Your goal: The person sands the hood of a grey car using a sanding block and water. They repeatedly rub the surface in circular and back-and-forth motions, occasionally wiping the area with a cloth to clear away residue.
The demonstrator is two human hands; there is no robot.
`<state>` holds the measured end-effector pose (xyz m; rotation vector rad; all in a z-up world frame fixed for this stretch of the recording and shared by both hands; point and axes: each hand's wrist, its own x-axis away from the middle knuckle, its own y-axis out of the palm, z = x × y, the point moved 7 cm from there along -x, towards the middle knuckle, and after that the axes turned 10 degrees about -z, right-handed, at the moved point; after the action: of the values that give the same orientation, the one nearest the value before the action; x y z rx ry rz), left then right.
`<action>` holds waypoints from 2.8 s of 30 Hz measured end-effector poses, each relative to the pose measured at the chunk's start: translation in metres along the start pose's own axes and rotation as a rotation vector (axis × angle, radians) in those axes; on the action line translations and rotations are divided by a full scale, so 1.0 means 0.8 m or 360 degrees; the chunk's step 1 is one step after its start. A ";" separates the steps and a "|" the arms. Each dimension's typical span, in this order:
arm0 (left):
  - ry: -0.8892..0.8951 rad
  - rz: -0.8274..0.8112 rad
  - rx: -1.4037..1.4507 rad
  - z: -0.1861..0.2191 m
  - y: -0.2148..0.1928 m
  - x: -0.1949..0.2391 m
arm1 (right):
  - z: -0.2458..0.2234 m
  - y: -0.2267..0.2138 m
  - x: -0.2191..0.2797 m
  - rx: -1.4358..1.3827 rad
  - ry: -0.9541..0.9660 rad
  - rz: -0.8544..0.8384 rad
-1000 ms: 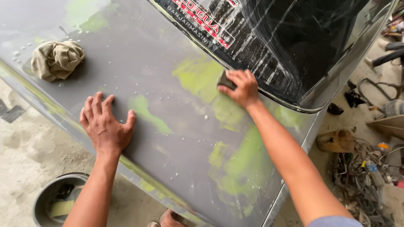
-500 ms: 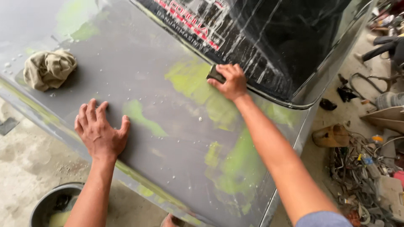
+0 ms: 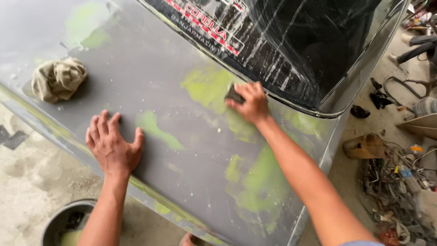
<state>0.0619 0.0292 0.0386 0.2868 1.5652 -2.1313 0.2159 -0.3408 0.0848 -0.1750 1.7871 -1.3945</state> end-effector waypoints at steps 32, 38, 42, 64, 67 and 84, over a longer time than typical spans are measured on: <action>-0.0123 -0.0064 0.0113 0.000 0.002 -0.001 | 0.027 0.061 -0.078 0.0048 -0.0065 -0.0042; -0.0115 -0.0057 0.0105 0.000 0.000 0.000 | -0.042 0.023 -0.013 -0.0094 0.0041 -0.0216; -0.0148 -0.0065 0.0115 -0.005 0.004 -0.002 | -0.017 0.052 -0.036 -0.0104 -0.0044 -0.0276; -0.0119 -0.0051 0.0111 0.000 0.001 -0.015 | -0.040 0.031 -0.042 -0.0048 0.0025 -0.0134; -0.0165 -0.0084 0.0123 -0.003 0.000 0.000 | -0.016 0.060 -0.061 -0.0067 -0.0092 -0.0170; -0.0131 -0.0097 0.0189 0.010 -0.014 0.005 | 0.004 0.065 -0.097 -0.0020 0.0140 -0.0087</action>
<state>0.0540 0.0230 0.0492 0.1904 1.4207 -2.2576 0.2864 -0.2798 0.0807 -0.1731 1.8761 -1.4496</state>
